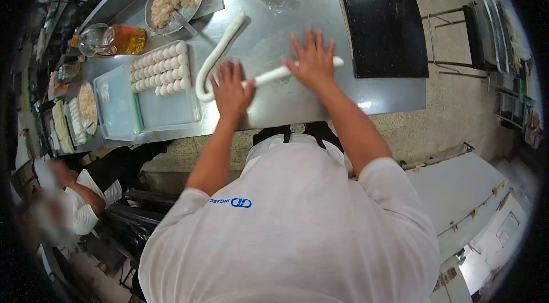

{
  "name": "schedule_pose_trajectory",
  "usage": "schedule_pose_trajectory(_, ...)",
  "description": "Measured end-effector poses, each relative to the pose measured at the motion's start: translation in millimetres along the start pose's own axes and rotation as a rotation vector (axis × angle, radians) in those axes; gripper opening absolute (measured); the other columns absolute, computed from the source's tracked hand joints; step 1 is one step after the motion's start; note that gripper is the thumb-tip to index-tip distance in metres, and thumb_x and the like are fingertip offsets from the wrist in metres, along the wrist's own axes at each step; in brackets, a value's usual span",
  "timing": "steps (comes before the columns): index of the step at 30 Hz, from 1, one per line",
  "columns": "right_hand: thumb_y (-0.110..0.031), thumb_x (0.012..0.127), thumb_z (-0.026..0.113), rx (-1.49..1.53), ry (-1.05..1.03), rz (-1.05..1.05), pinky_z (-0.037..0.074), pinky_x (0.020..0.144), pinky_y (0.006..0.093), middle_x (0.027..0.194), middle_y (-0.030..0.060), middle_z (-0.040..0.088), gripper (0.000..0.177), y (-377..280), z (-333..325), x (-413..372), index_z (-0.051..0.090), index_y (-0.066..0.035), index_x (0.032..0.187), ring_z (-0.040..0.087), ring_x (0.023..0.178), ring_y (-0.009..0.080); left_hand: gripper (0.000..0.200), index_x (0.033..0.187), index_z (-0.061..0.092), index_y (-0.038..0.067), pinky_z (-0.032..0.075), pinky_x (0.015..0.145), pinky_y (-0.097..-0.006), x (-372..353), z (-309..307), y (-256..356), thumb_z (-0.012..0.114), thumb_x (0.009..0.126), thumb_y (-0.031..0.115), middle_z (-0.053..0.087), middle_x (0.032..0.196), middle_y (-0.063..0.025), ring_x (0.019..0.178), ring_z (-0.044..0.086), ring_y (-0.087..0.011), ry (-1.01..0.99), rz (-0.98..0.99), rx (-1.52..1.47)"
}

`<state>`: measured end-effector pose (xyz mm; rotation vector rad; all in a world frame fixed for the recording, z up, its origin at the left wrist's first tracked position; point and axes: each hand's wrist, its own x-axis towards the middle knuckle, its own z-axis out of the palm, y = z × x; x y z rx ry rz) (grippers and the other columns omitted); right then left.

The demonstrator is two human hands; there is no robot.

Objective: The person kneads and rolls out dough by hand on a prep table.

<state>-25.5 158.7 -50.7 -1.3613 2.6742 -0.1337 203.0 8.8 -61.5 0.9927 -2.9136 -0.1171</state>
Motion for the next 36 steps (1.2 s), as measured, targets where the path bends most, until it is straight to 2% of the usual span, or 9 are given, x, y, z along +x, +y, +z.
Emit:
schedule_pose_trajectory(5, -0.067, 0.101, 0.046, 0.013, 0.026, 0.189, 0.01, 0.125, 0.0682, 0.172, 0.0245, 0.021, 0.082, -19.9, -0.1, 48.0, 0.037, -0.015, 0.164, 0.021, 0.158, 0.0471, 0.077, 0.161, 0.043, 0.016, 0.012, 0.126, -0.0645, 51.6, -12.2, -49.7, 0.053, 0.1, 0.061, 0.033, 0.169, -0.0195, 0.157, 0.025, -0.0448, 0.037, 0.065, -0.023)
schedule_pose_trajectory(10, -0.058, 0.1, 0.057, 0.149, 0.026, -0.019, 0.013, 0.129, 0.0588, 0.168, 0.025, 0.031, 0.084, -28.8, 10.3, -104.7, 0.038, -0.002, 0.16, 0.023, 0.159, 0.0427, 0.074, 0.161, 0.043, 0.015, 0.013, 0.125, -0.0658, -30.9, -7.4, -57.5, 0.057, 0.1, 0.053, 0.036, 0.169, -0.0162, 0.158, 0.024, -0.0441, -0.054, 0.124, -0.154)
schedule_pose_trajectory(15, -0.047, 0.102, 0.057, 0.048, -0.056, -0.187, 0.014, 0.128, 0.0587, 0.17, 0.0137, 0.034, 0.069, 5.6, 1.5, -166.9, 0.042, -0.015, 0.161, 0.026, 0.16, 0.0324, 0.068, 0.156, 0.044, 0.005, 0.012, 0.126, -0.0658, -79.7, -15.7, 29.7, 0.068, 0.095, 0.025, 0.037, 0.164, -0.0256, 0.156, 0.025, -0.0485, -0.119, 0.302, -0.657)
schedule_pose_trajectory(17, -0.044, 0.102, 0.058, 0.06, -0.011, -0.205, 0.014, 0.128, 0.0589, 0.171, 0.0122, 0.032, 0.067, 17.2, 4.4, -132.6, 0.042, -0.019, 0.161, 0.026, 0.16, 0.0326, 0.067, 0.158, 0.044, 0.006, 0.013, 0.127, -0.0642, -63.5, -11.5, 86.4, 0.059, 0.101, 0.04, 0.032, 0.169, -0.0204, 0.158, 0.023, -0.0431, -0.124, 0.47, -0.479)
schedule_pose_trajectory(24, -0.058, 0.105, 0.044, 0.033, 0.023, -0.103, 0.009, 0.129, 0.0591, 0.173, 0.0166, 0.024, 0.071, 35.9, -5.4, 48.8, 0.037, -0.022, 0.165, 0.019, 0.161, 0.0378, 0.073, 0.16, 0.042, 0.006, 0.014, 0.125, -0.0681, 135.5, 9.1, 69.5, 0.057, 0.101, 0.048, 0.028, 0.17, -0.0216, 0.159, 0.022, -0.0405, 0.184, 0.002, -0.136)
schedule_pose_trajectory(26, -0.062, 0.104, 0.042, 0.064, 0.049, -0.147, 0.008, 0.13, 0.0586, 0.173, 0.0177, 0.024, 0.075, 37.1, -0.3, 61.9, 0.036, -0.019, 0.165, 0.019, 0.161, 0.0382, 0.073, 0.157, 0.045, 0.003, 0.033, 0.119, -0.0619, 171.3, 3.6, 32.9, 0.061, 0.1, 0.045, 0.048, 0.157, -0.0256, 0.149, 0.041, -0.0429, 0.302, -0.134, 0.041)
schedule_pose_trajectory(28, -0.064, 0.104, 0.042, 0.077, 0.034, -0.225, 0.007, 0.13, 0.058, 0.173, 0.0185, 0.024, 0.08, 38.6, 4.9, 40.7, 0.035, -0.013, 0.165, 0.019, 0.161, 0.0382, 0.061, 0.146, 0.056, 0.001, 0.048, 0.107, -0.0526, 184.8, 6.9, -2.0, 0.065, 0.099, 0.038, 0.064, 0.136, -0.0249, 0.127, 0.06, -0.0426, 0.116, -0.26, -0.283)
schedule_pose_trajectory(31, -0.064, 0.103, 0.042, 0.059, -0.129, -0.318, 0.01, 0.13, 0.056, 0.171, 0.0198, 0.028, 0.085, 42.6, -5.7, -26.6, 0.036, -0.004, 0.162, 0.022, 0.16, 0.0391, 0.049, 0.133, 0.065, 0.0, 0.053, 0.095, -0.0492, 163.5, 9.4, 12.2, 0.067, 0.098, 0.034, 0.07, 0.119, -0.0232, 0.108, 0.067, -0.043, 0.083, -0.065, -0.256)
schedule_pose_trajectory(36, -0.051, 0.097, 0.066, 0.619, -0.095, -0.636, 0.02, 0.129, 0.0526, 0.164, 0.0211, 0.039, 0.083, 101.4, 2.1, -130.7, 0.04, -0.002, 0.159, 0.03, 0.157, 0.0357, 0.049, 0.134, 0.067, 0.007, 0.049, 0.102, -0.0542, 83.9, 33.6, 130.1, 0.073, 0.091, 0.028, 0.068, 0.126, -0.019, 0.117, 0.063, -0.0407, -0.002, 0.268, -0.291)
